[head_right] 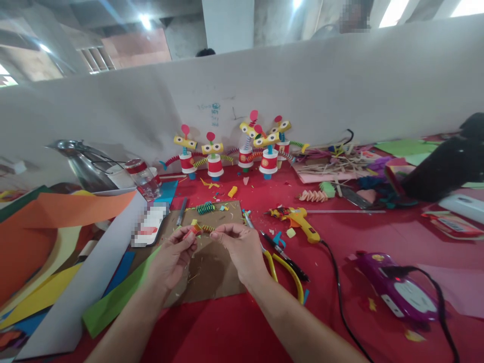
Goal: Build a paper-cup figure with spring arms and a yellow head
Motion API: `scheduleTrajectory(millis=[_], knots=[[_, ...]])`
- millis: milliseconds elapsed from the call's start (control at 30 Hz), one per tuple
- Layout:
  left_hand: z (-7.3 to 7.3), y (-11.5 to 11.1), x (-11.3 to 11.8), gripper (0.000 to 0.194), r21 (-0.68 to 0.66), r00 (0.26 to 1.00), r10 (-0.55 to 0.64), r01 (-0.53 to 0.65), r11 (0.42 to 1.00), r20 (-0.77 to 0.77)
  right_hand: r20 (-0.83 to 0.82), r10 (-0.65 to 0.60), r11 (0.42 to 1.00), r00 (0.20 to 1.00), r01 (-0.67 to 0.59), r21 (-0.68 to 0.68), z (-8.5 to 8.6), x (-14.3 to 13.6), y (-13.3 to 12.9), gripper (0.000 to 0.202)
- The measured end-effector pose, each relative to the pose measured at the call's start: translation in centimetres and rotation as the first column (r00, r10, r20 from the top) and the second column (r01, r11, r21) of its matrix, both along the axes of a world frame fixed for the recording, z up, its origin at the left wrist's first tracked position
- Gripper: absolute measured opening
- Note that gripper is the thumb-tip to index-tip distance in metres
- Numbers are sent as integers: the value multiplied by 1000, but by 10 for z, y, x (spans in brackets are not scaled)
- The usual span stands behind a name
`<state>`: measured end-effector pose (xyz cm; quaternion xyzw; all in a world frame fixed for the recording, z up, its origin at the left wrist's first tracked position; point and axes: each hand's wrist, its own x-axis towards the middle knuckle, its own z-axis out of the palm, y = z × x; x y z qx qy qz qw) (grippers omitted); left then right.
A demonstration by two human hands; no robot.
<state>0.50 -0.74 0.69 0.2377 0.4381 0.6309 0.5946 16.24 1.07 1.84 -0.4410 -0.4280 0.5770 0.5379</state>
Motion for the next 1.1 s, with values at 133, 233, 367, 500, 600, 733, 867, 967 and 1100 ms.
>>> scheduleTrajectory(millis=[133,233,367,500,600,733,867,967,1100], knots=[[2,-1,-1,19,-52,995,-43,49,997,95,51,53,997,997,-56,54,-1,0,-1,10],[4,0,-1,6,-89,980,-55,73,993,189,75,100,990,992,-107,91,-3,-1,-2,15],[11,1,-1,7,-131,960,-45,85,988,277,98,46,991,994,-58,122,-8,-2,1,39],[19,-1,1,17,-177,951,-49,107,978,307,169,7,986,986,-35,161,-10,-3,1,24],[22,-4,3,23,-173,938,-110,175,969,329,125,218,962,968,-234,140,-9,-5,-1,32],[19,-5,-1,22,-137,935,-186,236,962,303,247,373,895,894,-417,158,-9,-4,-1,26],[16,-2,-11,23,-87,945,-196,225,970,261,347,169,956,923,-240,171,-7,5,5,26],[15,2,-17,20,-76,962,-111,134,988,250,143,33,983,989,-58,172,-4,10,9,29],[12,4,-20,24,-63,951,-79,102,993,298,-121,-116,990,986,124,61,0,13,11,45]])
